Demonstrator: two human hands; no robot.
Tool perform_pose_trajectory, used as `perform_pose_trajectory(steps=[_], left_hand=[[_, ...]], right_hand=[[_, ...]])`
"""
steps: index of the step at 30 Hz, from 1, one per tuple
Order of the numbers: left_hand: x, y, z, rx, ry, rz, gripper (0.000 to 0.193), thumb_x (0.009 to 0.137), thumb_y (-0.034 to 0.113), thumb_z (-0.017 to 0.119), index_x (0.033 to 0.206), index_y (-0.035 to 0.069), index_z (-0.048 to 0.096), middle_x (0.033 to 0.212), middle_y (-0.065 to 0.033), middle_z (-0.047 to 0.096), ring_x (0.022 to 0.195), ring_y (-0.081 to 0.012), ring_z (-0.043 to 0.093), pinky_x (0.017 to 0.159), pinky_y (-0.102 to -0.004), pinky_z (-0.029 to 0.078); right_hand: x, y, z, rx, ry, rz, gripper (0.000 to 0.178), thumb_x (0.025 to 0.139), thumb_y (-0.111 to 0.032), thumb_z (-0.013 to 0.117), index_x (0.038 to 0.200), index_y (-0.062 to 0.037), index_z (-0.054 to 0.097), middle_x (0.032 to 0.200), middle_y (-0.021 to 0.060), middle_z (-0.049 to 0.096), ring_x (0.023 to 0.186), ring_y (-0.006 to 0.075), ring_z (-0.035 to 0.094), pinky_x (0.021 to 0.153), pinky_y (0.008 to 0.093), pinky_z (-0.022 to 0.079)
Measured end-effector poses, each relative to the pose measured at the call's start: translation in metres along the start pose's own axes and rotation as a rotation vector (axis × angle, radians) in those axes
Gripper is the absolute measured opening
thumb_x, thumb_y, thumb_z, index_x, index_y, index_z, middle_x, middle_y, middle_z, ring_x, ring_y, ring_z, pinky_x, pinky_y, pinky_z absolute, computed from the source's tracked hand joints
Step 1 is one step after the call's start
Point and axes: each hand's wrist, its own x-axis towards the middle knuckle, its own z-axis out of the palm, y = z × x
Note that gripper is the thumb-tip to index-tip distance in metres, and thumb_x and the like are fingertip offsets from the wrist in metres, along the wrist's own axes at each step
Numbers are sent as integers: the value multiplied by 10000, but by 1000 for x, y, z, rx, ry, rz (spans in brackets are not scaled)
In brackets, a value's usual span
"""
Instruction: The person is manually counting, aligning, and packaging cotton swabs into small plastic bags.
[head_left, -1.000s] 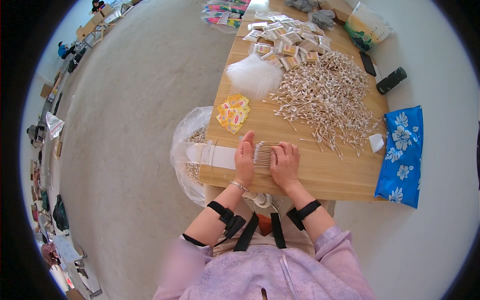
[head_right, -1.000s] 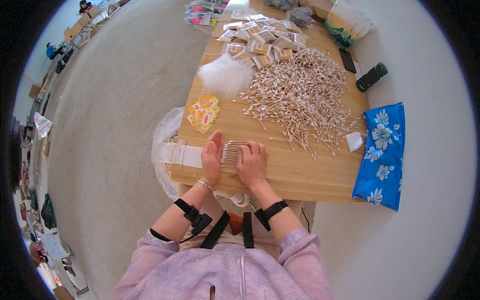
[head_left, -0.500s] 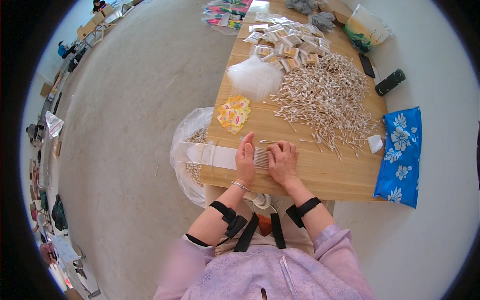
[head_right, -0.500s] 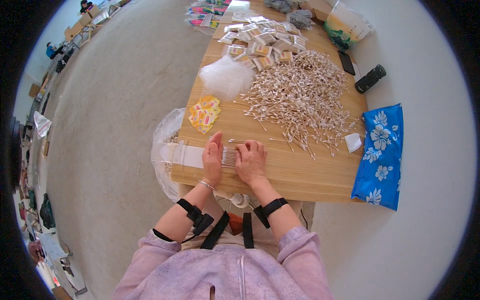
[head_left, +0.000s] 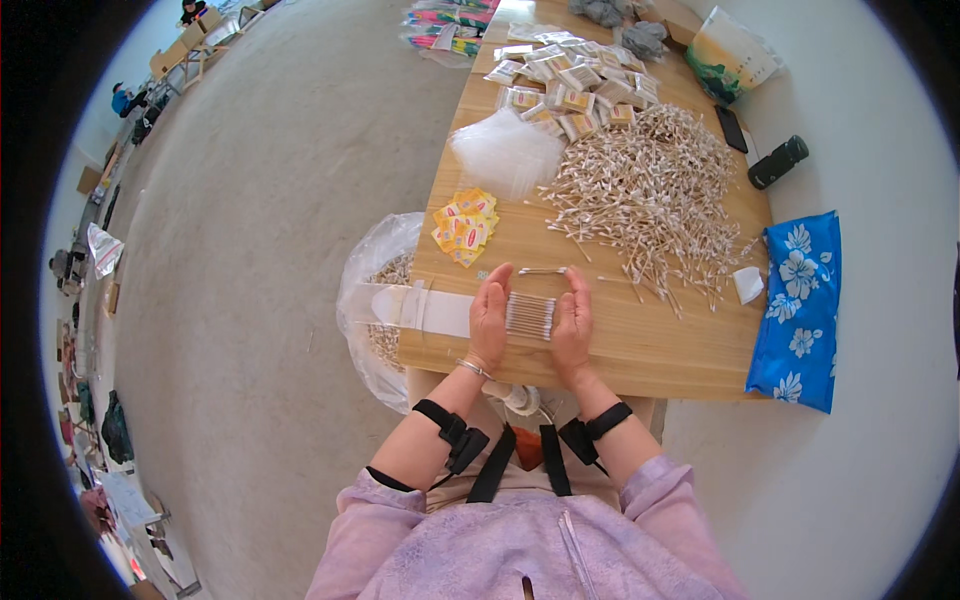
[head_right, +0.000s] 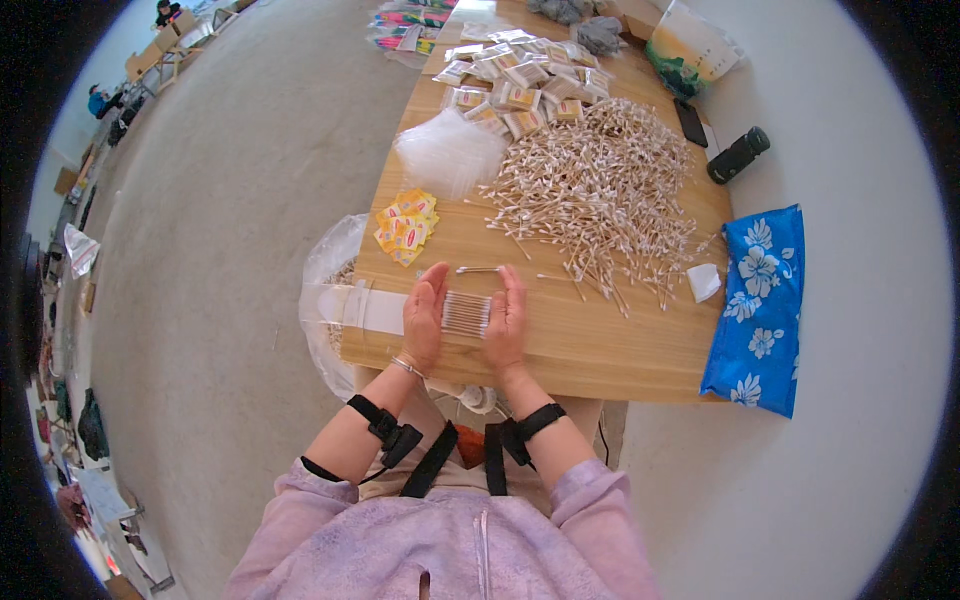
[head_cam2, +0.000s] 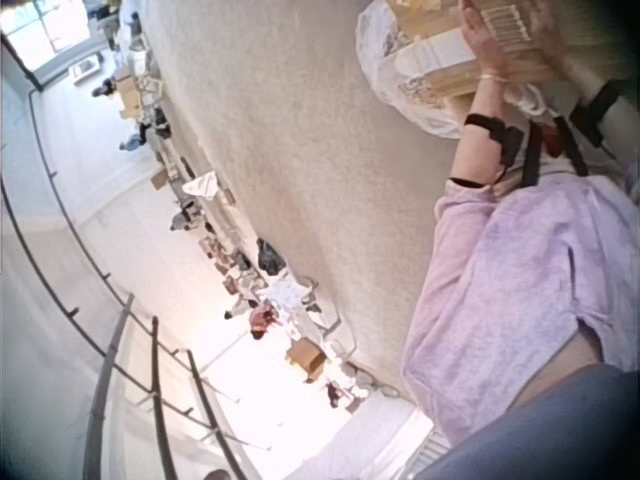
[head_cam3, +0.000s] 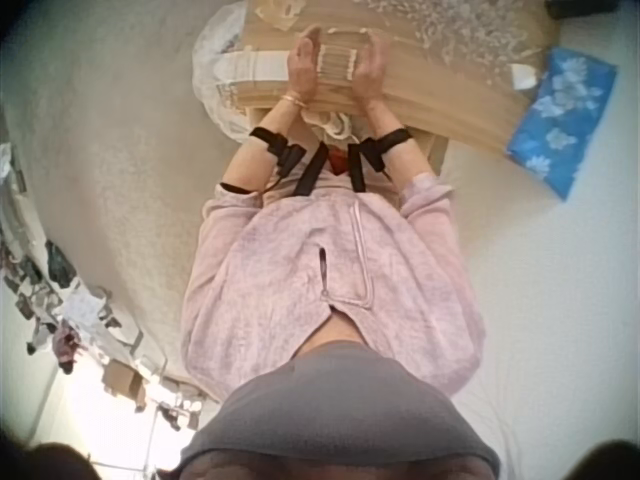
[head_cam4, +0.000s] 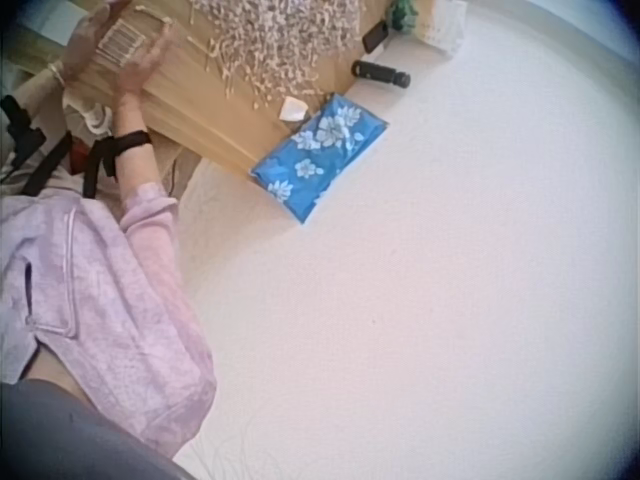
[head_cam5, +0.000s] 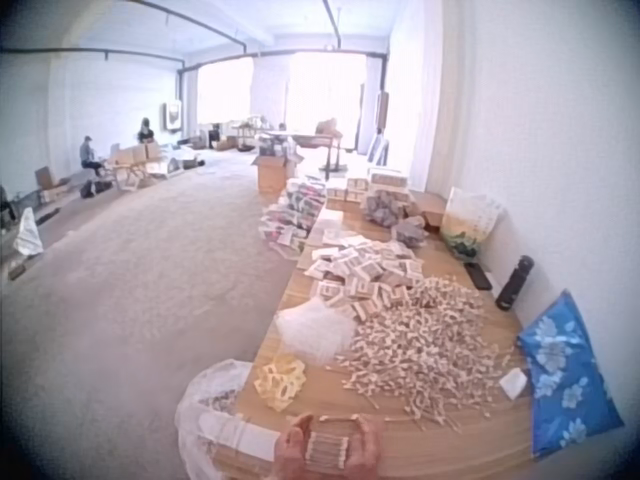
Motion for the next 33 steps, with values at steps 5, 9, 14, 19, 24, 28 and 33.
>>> perform_pose_trajectory(steps=[5, 9, 14, 19, 24, 28, 33], left_hand=[[3, -3, 0, -32, -40, -24, 499, 1015, 338, 380, 1330, -45, 426, 1341, -150, 480, 1270, -219, 428, 1083, -321, 310], [2, -5, -3, -38, -24, -27, 494, 1016, 335, 377, 1331, -43, 427, 1344, -146, 478, 1272, -217, 426, 1083, -322, 311], [2, -4, -3, -103, 0, -42, 484, 1020, 326, 367, 1331, -39, 430, 1344, -137, 482, 1264, -207, 434, 1077, -314, 311], [2, -5, -1, -76, -19, -43, 490, 1019, 330, 370, 1330, -44, 429, 1346, -134, 480, 1262, -208, 437, 1077, -313, 314], [1, -2, -2, -79, 8, -73, 499, 1015, 346, 376, 1324, -43, 435, 1347, -133, 480, 1265, -207, 435, 1080, -313, 313], [2, -5, -4, -92, -28, -39, 533, 1013, 369, 365, 1330, -57, 411, 1361, -160, 455, 1299, -229, 400, 1104, -332, 283], [3, -7, -3, -87, -39, -44, 546, 1014, 374, 349, 1331, -68, 397, 1375, -180, 432, 1317, -245, 381, 1120, -351, 266]], right_hand=[[1, 8, 16, 135, -59, 18, 429, 1006, -258, 343, 1312, 22, 450, 1430, 172, 385, 1359, 286, 312, 1120, 362, 211], [-5, 8, 5, 117, -46, 2, 459, 1007, -285, 343, 1332, 28, 428, 1440, 181, 373, 1374, 297, 290, 1123, 366, 205], [-12, 1, -5, -16, -107, -69, 489, 1010, -296, 337, 1370, 31, 385, 1449, 201, 358, 1393, 319, 254, 1127, 374, 199], [-13, 7, 9, -6, -124, -47, 498, 1010, -292, 335, 1386, 33, 360, 1454, 209, 345, 1401, 333, 229, 1132, 383, 187], [-17, 5, -4, -147, -164, -89, 563, 987, -314, 398, 1409, 44, 296, 1486, 225, 265, 1406, 371, 183, 1142, 434, 151], [-26, -1, -13, -788, -445, -287, 812, 880, -436, 523, 1419, 83, 206, 1501, 269, 158, 1411, 393, 122, 1152, 469, 97], [-29, -11, -10, -1011, -579, -310, 947, 814, -520, 575, 1409, 111, 194, 1502, 279, 136, 1419, 379, 96, 1159, 452, 67]])
